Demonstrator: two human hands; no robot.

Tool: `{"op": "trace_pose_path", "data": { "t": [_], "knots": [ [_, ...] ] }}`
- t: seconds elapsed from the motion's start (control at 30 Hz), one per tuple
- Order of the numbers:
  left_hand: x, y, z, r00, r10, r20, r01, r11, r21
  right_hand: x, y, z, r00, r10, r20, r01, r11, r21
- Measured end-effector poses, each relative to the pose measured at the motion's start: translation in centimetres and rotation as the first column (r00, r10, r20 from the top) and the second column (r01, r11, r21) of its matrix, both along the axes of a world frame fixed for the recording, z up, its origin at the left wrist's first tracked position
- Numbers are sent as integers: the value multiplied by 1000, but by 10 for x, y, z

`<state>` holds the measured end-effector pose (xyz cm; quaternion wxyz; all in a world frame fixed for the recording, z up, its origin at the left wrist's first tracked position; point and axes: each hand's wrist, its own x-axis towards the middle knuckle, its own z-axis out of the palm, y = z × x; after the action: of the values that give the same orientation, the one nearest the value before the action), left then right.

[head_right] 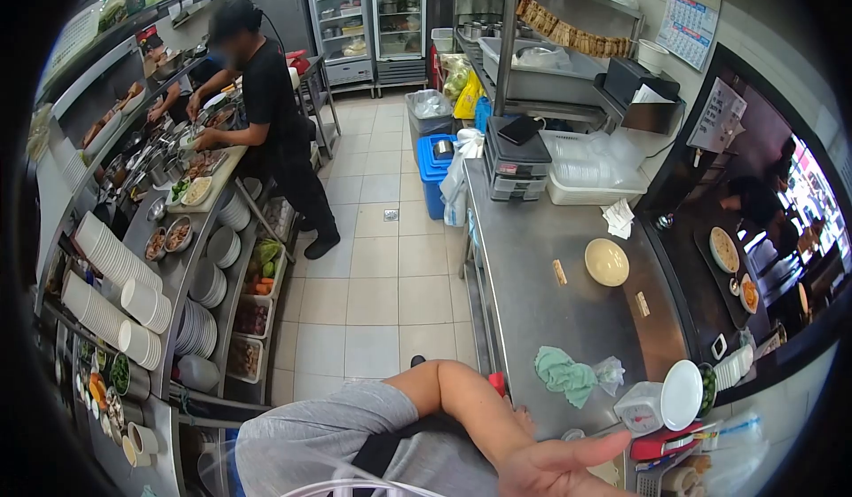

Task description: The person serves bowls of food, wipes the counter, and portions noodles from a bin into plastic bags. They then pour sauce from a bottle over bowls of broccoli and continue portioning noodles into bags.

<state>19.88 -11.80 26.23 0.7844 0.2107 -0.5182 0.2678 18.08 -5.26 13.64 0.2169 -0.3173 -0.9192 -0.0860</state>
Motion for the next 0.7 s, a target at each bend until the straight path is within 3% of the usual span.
{"op": "trace_pose_path", "data": {
  "t": [0.07, 0.13, 0.4, 0.47, 0.5, 0.6, 0.7],
  "knots": [
    [-1, -3, 10, 984, -84, 155, 89, 996, -26, 7, 10, -43, 990, 92, 110, -59, 959, -277],
    [-8, -15, 19, 990, -51, 132, 61, 995, -75, 16, 14, -81, 968, 130, 213, -19, 891, -454],
    [-30, -40, 34, 971, -80, -224, 16, 961, -275, 57, 0, -148, 875, 86, 477, 305, 667, -680],
    [-34, -43, 33, 929, -161, -332, 32, 931, -362, 72, -12, -158, 908, 33, 418, 278, 700, -658],
    [-33, -44, 32, 896, -216, -388, 44, 913, -406, 81, -21, -165, 944, -13, 330, 201, 815, -544],
    [-28, -47, 28, 729, -420, -541, 115, 854, -508, 95, -15, -177, 962, 148, 228, 64, 690, -721],
    [-17, -48, 22, 471, -633, -614, 275, 767, -580, 108, -35, -168, 984, 171, -51, -145, 600, -787]
  ]
}}
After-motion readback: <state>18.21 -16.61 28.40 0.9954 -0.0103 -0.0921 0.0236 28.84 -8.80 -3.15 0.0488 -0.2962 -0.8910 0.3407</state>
